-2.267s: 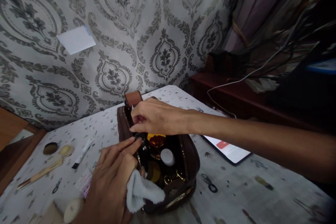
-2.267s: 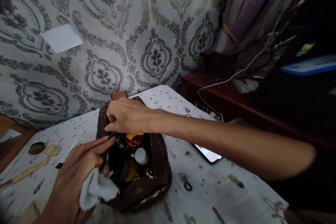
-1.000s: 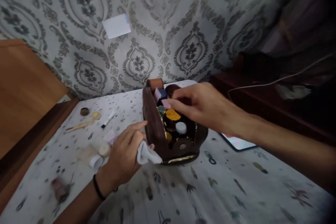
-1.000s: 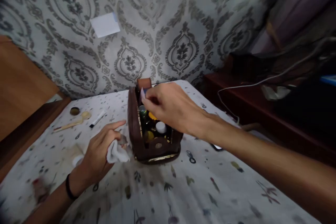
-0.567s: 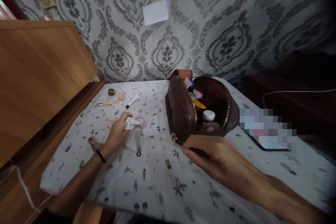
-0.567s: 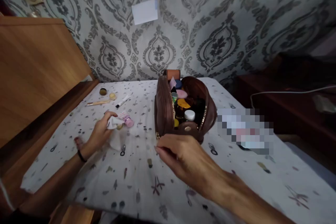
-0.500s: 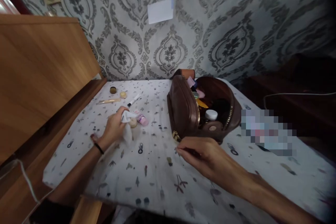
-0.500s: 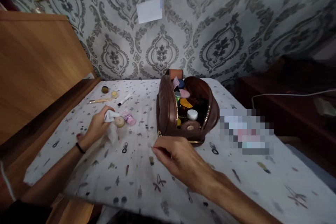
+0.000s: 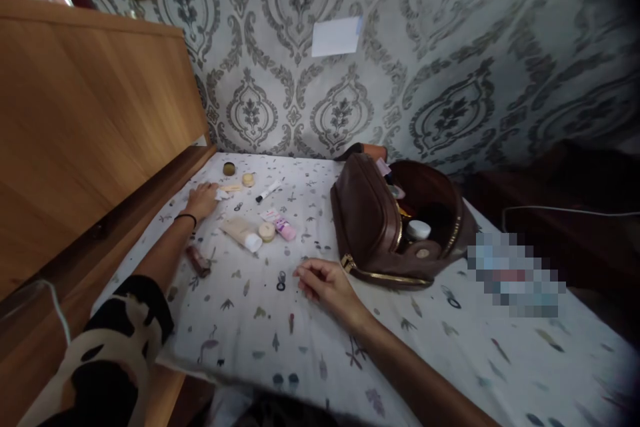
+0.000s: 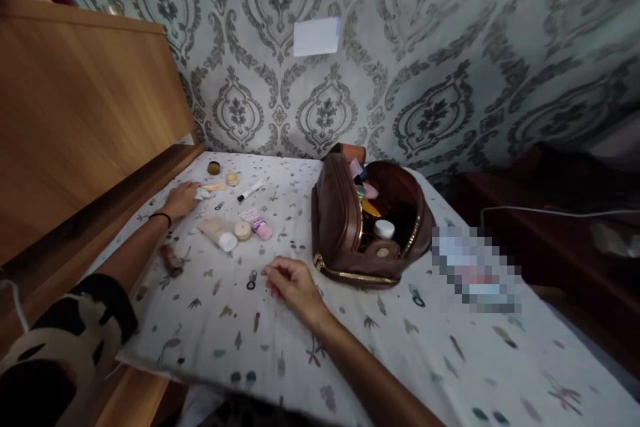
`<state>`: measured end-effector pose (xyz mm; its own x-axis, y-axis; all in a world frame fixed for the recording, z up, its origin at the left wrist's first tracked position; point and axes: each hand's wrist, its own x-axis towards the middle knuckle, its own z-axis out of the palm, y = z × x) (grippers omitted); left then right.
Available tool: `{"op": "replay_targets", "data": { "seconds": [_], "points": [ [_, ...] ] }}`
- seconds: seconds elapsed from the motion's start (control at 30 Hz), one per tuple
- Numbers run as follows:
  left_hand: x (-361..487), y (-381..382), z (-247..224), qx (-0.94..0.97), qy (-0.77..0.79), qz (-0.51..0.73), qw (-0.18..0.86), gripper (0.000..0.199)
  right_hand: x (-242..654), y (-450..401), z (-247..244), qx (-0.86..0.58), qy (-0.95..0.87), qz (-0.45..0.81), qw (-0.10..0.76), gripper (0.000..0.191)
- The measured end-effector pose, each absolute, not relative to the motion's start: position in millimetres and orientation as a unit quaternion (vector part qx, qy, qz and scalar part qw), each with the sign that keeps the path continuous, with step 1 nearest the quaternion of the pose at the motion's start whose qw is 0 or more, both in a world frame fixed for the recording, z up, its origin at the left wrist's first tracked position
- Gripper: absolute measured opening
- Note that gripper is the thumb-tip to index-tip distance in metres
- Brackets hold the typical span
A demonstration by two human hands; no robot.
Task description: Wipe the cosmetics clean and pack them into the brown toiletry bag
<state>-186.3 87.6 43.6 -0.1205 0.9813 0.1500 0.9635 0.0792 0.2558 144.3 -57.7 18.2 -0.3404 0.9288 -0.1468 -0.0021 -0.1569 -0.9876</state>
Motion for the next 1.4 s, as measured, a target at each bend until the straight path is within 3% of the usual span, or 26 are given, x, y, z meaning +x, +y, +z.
{"op": "replay_targets", "data": {
  "seconds": [0.3,0.37,0.53,0.73,0.8,0.87,1.03,1.2,1.4],
  "points": [
    [-163,55,63,0.629,0.704,0.307,0.118,0.011,155,-57,4,-0.397,-0.512,0.651,0.395,0.048],
    [-141,43,67,0.623,0.675,0.358,0.169,0.015,155,-56,4,-0.379,-0.495,0.664,0.414,0.045],
    [-58,5,62,0.586,0.588,0.454,0.323,0.050,145,-53,14,-0.320,-0.452,0.693,0.462,0.053],
    [0,-21,57,0.621,0.470,0.444,0.442,0.037,133,-47,21,-0.281,-0.370,0.726,0.507,0.050],
    [1,-26,55,0.640,0.455,0.416,0.459,0.041,134,-45,18,-0.283,-0.334,0.731,0.523,0.046],
    [-5,-32,51,0.673,0.453,0.392,0.435,0.053,135,-43,14,-0.290,-0.306,0.731,0.537,0.044],
    [-16,-39,34,0.829,0.368,0.337,0.251,0.068,142,-39,14,-0.301,-0.276,0.723,0.558,0.040],
    [-14,-36,25,0.881,0.354,0.281,0.141,0.054,147,-35,20,-0.295,-0.280,0.731,0.548,0.035],
    [-13,-35,20,0.855,0.381,0.338,0.103,0.039,146,-34,12,-0.310,-0.328,0.700,0.553,0.044]
  ]
}}
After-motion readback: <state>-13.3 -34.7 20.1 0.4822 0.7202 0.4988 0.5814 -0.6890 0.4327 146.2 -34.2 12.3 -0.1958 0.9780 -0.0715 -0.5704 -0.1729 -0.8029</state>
